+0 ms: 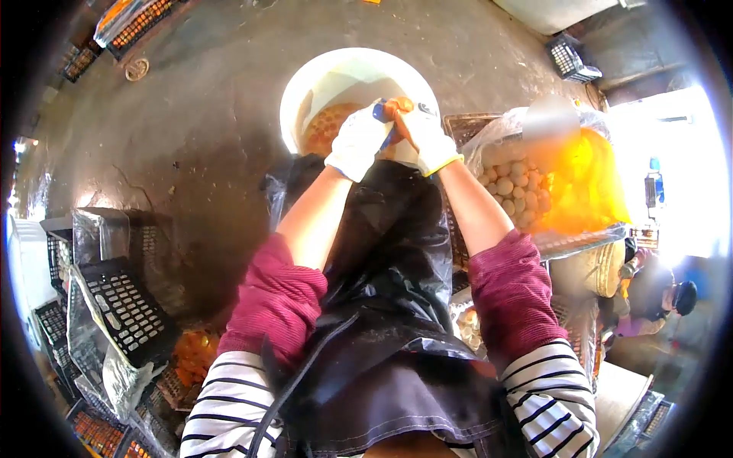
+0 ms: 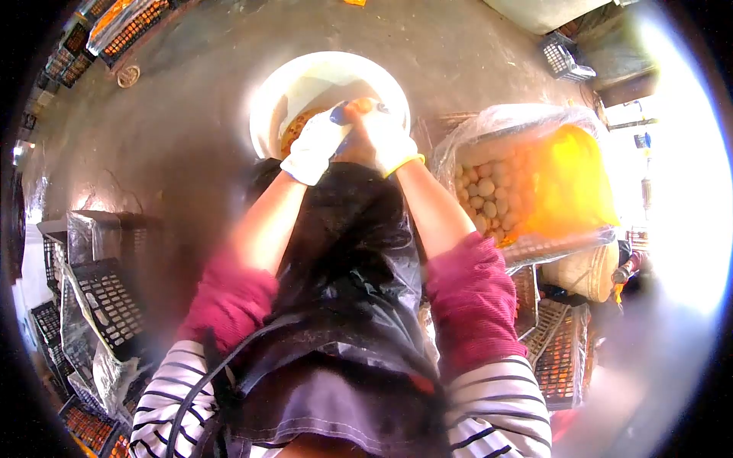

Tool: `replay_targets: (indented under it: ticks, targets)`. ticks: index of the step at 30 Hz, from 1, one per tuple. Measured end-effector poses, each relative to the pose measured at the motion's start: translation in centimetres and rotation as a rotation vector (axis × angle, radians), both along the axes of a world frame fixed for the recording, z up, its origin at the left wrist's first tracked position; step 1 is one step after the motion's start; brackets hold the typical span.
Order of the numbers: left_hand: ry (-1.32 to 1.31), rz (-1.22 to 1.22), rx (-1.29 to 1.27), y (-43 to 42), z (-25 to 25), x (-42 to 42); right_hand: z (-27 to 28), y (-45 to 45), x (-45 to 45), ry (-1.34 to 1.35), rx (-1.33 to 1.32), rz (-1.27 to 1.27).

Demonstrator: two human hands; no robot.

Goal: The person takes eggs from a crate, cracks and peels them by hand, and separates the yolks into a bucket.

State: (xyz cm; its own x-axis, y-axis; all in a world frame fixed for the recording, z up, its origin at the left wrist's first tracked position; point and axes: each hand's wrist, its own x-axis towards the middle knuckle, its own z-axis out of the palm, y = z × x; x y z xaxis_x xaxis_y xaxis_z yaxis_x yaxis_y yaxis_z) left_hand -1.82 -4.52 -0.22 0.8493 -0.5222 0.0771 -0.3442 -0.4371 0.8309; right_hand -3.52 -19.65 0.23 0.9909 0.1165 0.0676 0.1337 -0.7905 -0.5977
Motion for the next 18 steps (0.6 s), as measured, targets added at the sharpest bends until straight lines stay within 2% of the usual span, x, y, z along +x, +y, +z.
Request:
replay_targets:
  ticks: [2,3,6,8,9,10,12,13,15,16,18]
  targets:
    - [-0.163,0.028,-0.138,-0.3,-2.3,0.9,-0.1,0.1,-0.3,-0.139,-0.078,0.021]
    - [-0.245,0.042,-0.207,-0.5,-3.6,1.3,-0.6,-0.3,-0.3,-0.111,0.010,0.005]
    - [-0.303,-0.191,0.297,0.9,1.2,1.2,-1.9,-1.5,0.2,0.114,0.385,-0.039]
    - [-0.340,-0.125,0.215,0.5,-0.6,1.9,-0.7,-1.7,-0.2,0.166,0.485,0.026]
    - [-0.360,-0.091,0.174,0.3,-1.7,2.2,0.2,-1.4,-0.4,0.194,0.616,0.050]
    - [-0.212,-0.044,0.155,0.3,-0.7,2.1,1.1,-1.1,-0.7,0.224,0.746,0.072]
    - [0.081,0.053,0.116,0.5,2.3,1.6,2.5,0.1,-1.0,0.362,1.262,0.047]
    - [0.109,0.135,-0.090,-0.1,0.0,1.9,3.3,0.9,-1.0,0.410,1.304,0.050]
    - [0.201,0.230,-0.454,-1.0,-2.8,2.2,0.8,0.3,-0.4,0.350,1.221,0.100]
    - [0.281,0.257,-0.609,-1.3,-2.9,2.1,-0.1,0.0,-0.2,0.320,1.179,0.123]
    - [0.622,0.269,-0.706,-0.9,0.0,1.0,1.5,1.4,-0.6,0.266,1.085,-0.073]
